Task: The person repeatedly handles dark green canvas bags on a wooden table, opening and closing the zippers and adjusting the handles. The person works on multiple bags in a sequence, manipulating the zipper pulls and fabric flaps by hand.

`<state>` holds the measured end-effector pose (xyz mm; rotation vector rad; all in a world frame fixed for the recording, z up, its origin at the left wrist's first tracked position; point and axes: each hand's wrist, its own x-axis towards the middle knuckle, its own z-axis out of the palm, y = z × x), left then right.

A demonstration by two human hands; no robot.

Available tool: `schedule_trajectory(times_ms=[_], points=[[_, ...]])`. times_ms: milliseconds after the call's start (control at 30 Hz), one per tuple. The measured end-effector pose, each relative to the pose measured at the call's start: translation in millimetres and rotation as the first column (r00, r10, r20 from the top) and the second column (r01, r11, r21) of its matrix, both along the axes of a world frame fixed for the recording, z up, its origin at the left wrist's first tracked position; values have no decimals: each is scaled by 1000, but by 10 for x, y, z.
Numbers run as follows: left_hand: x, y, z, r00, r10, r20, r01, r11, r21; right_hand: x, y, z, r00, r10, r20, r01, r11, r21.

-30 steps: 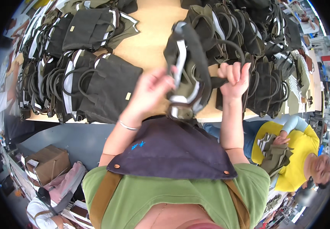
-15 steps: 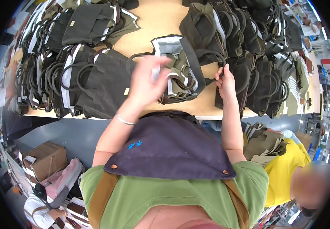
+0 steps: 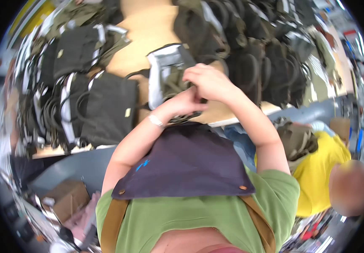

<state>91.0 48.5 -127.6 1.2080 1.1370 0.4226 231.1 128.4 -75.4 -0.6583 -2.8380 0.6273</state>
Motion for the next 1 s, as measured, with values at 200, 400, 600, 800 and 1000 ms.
schedule_trajectory(times_ms=[200, 400, 600, 800, 1000], points=[[-298, -413, 284, 891, -60, -450, 179, 958, 226, -241, 62, 24, 694, 183, 696, -107, 983, -151], [-345, -450, 380, 827, 70, -558, 140, 935, 325, -215, 61, 128, 668, 207, 715, -144, 978, -149], [-788, -719, 351, 744, 249, -620, 108, 871, 479, 305, 335, 159, 879, -68, -473, -96, 945, -314], [-789, -782, 269, 758, 268, -595, 195, 777, 598, 25, -107, 373, 985, 96, -143, -76, 987, 140], [-811, -835, 411, 743, 350, -570, 218, 679, 701, -149, -314, 315, 917, 150, 369, -202, 974, 105]])
